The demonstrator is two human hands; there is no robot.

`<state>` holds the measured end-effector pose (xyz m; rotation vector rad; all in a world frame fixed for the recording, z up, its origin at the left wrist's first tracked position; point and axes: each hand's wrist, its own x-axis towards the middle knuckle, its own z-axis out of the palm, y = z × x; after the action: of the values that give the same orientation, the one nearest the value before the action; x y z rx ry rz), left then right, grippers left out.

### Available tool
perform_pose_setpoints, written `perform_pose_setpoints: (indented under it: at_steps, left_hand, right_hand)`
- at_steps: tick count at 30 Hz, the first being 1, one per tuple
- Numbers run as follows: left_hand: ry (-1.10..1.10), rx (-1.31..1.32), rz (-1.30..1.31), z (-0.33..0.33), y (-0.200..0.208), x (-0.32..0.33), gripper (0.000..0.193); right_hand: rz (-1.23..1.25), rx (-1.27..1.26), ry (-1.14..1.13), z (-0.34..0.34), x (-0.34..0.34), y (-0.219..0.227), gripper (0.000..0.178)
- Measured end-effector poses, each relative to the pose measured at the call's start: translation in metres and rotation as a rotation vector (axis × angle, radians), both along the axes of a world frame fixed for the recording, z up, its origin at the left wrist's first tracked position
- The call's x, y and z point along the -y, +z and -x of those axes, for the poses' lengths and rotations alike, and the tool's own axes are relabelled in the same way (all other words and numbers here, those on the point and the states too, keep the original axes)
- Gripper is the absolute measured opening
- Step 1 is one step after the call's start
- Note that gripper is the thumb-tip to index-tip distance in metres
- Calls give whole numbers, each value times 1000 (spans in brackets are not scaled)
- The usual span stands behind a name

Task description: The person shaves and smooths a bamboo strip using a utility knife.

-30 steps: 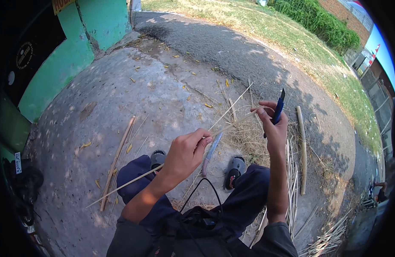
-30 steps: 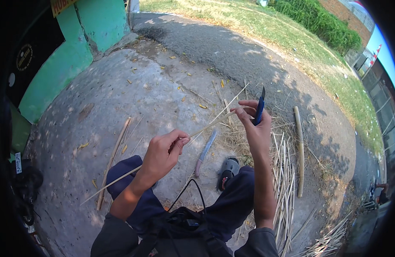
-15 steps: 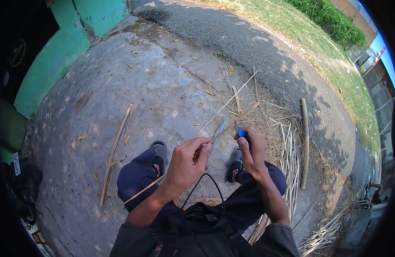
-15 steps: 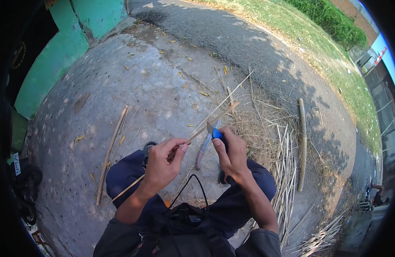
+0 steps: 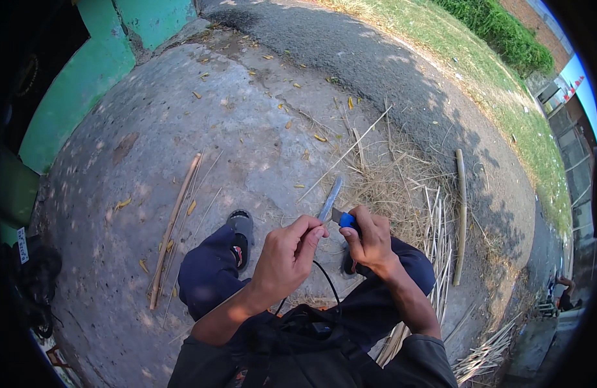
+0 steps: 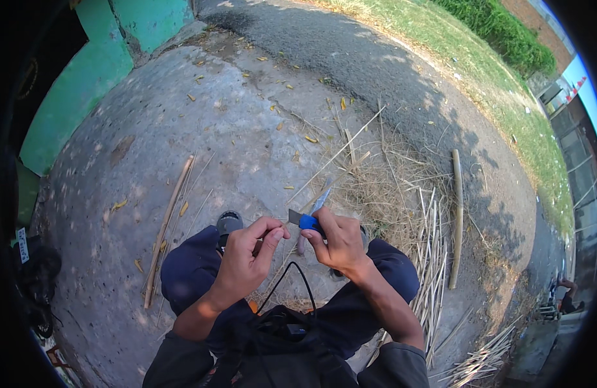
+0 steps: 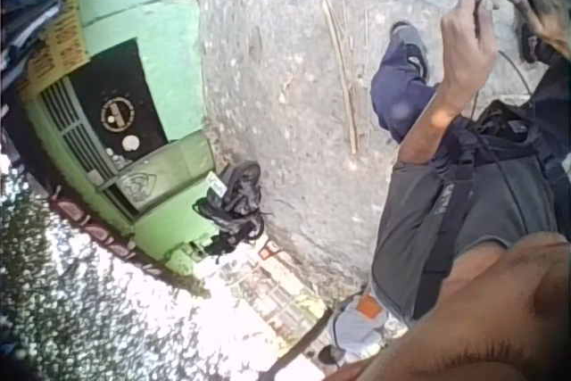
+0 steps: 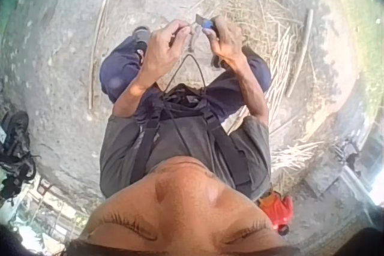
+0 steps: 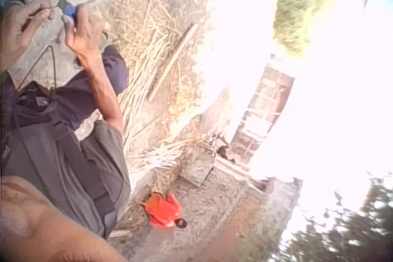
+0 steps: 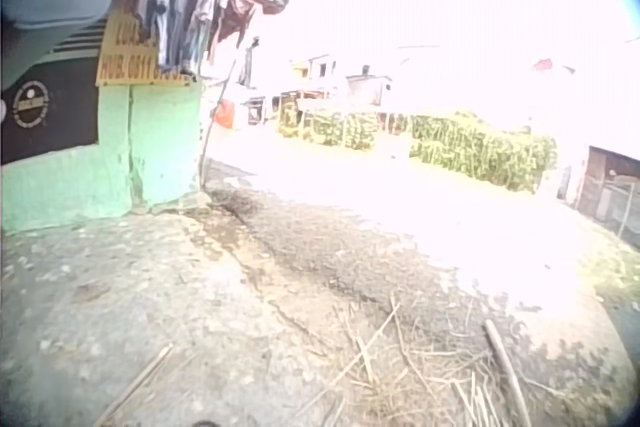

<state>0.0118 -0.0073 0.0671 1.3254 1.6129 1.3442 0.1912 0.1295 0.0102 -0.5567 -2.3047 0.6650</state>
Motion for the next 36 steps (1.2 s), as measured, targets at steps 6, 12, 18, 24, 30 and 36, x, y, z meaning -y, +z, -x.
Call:
perform_pose_setpoints:
  at_steps: [6, 12, 18, 24, 30, 36]
  left_hand:
    - [61, -62, -98, -4, -9, -1, 12]
    - [88, -106, -128, -5, -11, -1, 11]
    - [76, -125, -116, -8, -8, -1, 10]
    - [73, -164, -162, -15, -12, 4, 10]
    - [48, -188, -114, -12, -15, 1, 10]
    - [79, -235, -131, -13, -14, 4, 10]
  right_hand:
    - [-2, -15, 33, 5, 1, 3, 31]
    - [6, 7, 21, 5, 1, 5, 30]
    - [-39, -6, -69, 1, -4, 9, 29]
    - [-31, -51, -275, -13, -31, 22, 27]
    - [-75, -95, -416, -19, -57, 31, 33]
    - [-44, -82, -338, -15, -46, 35, 30]
